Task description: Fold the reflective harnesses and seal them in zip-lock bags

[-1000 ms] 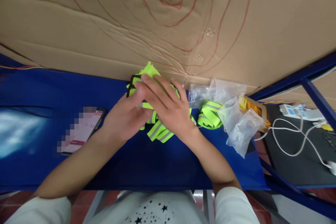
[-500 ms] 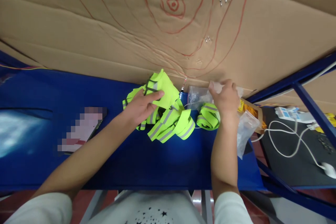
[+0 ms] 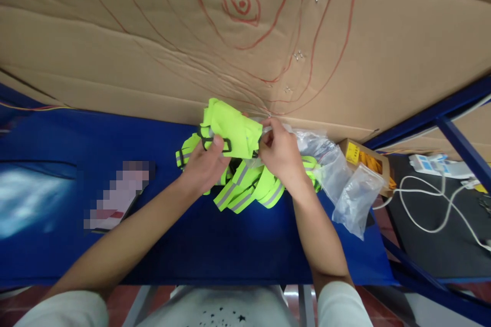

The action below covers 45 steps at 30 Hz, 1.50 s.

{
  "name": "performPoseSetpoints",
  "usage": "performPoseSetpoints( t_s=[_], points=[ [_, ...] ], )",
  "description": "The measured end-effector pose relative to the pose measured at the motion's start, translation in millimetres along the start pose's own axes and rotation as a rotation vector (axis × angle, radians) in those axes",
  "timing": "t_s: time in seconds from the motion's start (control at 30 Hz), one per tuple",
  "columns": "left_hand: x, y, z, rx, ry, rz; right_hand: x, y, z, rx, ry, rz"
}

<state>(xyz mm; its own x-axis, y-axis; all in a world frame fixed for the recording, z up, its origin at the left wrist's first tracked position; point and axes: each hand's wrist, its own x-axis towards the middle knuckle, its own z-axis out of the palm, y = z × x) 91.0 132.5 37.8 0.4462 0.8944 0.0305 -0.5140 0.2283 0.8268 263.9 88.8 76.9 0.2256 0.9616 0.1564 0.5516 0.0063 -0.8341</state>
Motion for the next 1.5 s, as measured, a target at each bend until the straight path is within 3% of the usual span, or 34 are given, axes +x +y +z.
performPoseSetpoints(
  t_s=[0.17,0.27,0.4,0.47,0.67,0.97,1.13,1.27,1.37,1.43,1.5],
  points=[
    [2.6,-15.0,-5.7,0.129,0.121,0.131,2.0,-0.3,0.1,0.285,-0.004,0.098],
    [4.1,-17.4,-5.1,0.093,0.145,0.089,3.9,1.9,-1.7,0.324,0.030,0.082],
    [5.2,-14.0,0.7,-0.003,0.071,-0.063,4.3,5.2,0.3,0.290,0.038,0.034],
    [6.0,-13.4,1.9,0.015,0.051,-0.049,2.6,4.5,2.7,0.217,0.044,-0.004],
    [8.8,-20.8,-8.1,0.433,-0.008,0.312,-9.0,-9.3,10.8,-0.103,0.154,-0.162],
    [11.8,-9.6,-24.5,0.994,-0.198,0.621,-5.5,-7.7,1.3,0.288,0.043,-0.100],
    [7.2,3.4,-17.0,1.092,-0.229,0.536,-9.4,-9.1,-11.6,0.142,-0.040,-0.141],
    [4.3,30.0,-15.6,1.033,-0.391,0.424,-14.3,-10.9,-36.5,-0.137,-0.071,-0.392],
    [1.1,48.0,-17.1,0.878,-0.474,0.312,-18.2,-17.9,-43.5,-0.225,-0.244,-0.603],
    [-2.3,55.1,-16.1,0.757,-0.437,0.282,-21.5,-24.7,-38.9,-0.229,-0.263,-0.646],
    [-6.3,59.1,-12.8,0.633,-0.341,0.277,-24.9,-30.7,-30.4,-0.205,-0.170,-0.633]
  ],
)
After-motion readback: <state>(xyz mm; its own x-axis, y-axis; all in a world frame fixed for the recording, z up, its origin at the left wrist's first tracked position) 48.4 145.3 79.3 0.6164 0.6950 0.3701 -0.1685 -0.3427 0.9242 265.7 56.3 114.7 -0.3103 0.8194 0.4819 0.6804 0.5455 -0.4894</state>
